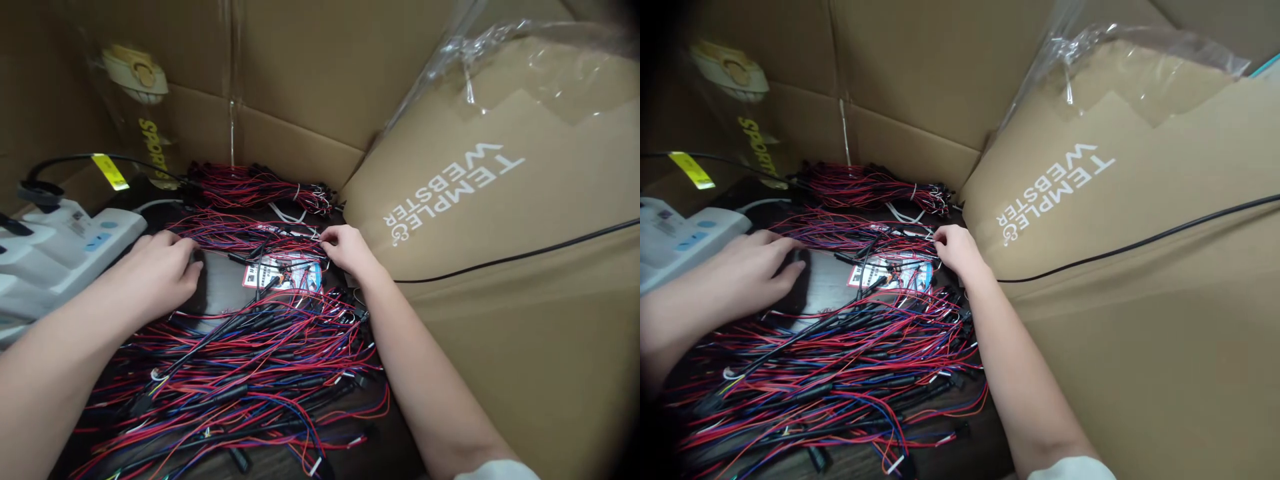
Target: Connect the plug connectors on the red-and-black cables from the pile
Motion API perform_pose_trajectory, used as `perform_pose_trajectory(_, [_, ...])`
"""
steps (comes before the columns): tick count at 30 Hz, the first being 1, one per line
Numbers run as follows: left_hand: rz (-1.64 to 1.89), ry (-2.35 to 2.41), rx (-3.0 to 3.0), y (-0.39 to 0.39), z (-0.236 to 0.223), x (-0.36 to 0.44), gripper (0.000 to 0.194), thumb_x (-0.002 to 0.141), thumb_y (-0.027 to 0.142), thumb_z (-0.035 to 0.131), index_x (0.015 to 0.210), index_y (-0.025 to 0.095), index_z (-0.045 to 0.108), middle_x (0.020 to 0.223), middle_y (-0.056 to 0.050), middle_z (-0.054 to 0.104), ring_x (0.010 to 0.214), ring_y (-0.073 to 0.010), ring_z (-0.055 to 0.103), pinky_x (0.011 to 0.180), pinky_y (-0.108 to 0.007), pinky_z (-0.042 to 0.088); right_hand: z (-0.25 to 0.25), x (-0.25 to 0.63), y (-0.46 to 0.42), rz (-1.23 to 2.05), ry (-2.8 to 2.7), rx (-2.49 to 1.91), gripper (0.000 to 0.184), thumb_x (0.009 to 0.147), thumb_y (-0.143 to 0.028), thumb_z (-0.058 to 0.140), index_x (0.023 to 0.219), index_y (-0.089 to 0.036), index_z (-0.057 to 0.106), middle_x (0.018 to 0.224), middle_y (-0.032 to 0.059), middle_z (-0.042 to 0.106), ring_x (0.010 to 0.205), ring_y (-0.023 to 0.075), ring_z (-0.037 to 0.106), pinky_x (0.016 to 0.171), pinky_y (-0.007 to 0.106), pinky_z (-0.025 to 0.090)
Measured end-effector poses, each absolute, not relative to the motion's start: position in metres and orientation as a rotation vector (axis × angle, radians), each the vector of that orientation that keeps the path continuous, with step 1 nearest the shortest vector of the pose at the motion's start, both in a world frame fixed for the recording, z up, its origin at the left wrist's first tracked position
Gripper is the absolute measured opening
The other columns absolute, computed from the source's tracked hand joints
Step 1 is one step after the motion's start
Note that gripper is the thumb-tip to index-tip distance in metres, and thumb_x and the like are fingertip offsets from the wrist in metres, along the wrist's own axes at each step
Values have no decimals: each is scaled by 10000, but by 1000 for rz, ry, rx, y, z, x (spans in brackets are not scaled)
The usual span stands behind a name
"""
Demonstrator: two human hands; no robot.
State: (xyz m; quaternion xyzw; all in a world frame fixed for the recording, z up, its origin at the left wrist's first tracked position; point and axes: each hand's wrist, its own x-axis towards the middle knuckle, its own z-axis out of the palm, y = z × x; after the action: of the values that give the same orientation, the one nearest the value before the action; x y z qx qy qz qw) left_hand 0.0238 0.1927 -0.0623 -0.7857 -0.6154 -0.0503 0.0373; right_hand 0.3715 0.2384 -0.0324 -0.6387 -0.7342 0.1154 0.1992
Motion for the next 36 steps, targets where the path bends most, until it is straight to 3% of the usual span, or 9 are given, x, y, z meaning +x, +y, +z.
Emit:
perform_pose_trajectory(4, [-284,-1837,-2408,183,-55,29,453,980,328,407,1171,99,749,1275,-233,613,1129,-404,635,1026,-547,526,-13,369,222,222,-2128,-1817,347,823,-83,614,1105,-121,812,1125,170,780,1068,314,709,1010,474,508])
perform_pose_trajectory(7, [-377,-1704,-2410,172,-47,36,434,955,272,412,1116,99,775,1323,-247,581,1174,-420,603,1047,-566,504,2,367,205,201,-2162,-1803,416,831,-116,621,1209,-160,787,1166,140,777,1059,295,712,981,451,526])
perform_pose_trajectory(11, [-469,-1572,-2459,165,-48,40,413,948,218,405,1095,136,782,1261,-191,614,1057,-362,601,1017,-545,517,0,359,195,347,-2272,-1841,224,811,-193,698,993,-178,828,941,113,782,846,262,697,818,420,525])
perform_pose_trajectory(16, [-480,-1619,-2521,167,-58,36,395,964,235,403,1082,159,773,1221,-154,637,1042,-328,602,1001,-514,536,-16,358,200,493,-2236,-1824,100,807,-170,698,825,-169,797,856,99,759,784,221,652,772,380,491])
perform_pose_trajectory(22, [-493,-1671,-2521,169,-62,33,389,964,259,399,1077,172,760,1256,-144,637,1080,-320,605,1037,-513,530,-7,372,193,770,-2050,-1707,229,922,-310,615,899,-156,784,844,76,765,710,151,628,654,289,492])
perform_pose_trajectory(27, [-445,-1717,-2552,170,-64,29,369,963,281,411,1074,194,752,1281,-134,640,1113,-317,610,1062,-515,523,-9,384,191,848,-1891,-1673,314,899,-426,678,913,-138,800,833,88,762,662,137,600,604,279,466])
perform_pose_trajectory(32, [-438,-1683,-2614,176,-71,29,407,968,237,377,1075,151,760,1210,-159,678,1088,-320,637,1049,-510,515,-13,387,195,813,-1781,-1649,312,866,-426,726,947,-135,804,913,106,775,722,149,620,649,286,476])
perform_pose_trajectory(36, [-411,-1610,-2703,181,-76,29,438,948,197,405,1220,84,731,1225,-200,688,1088,-335,654,1036,-501,510,-13,385,197,763,-1734,-1629,317,872,-421,719,978,-133,795,933,108,771,737,150,618,640,282,463])
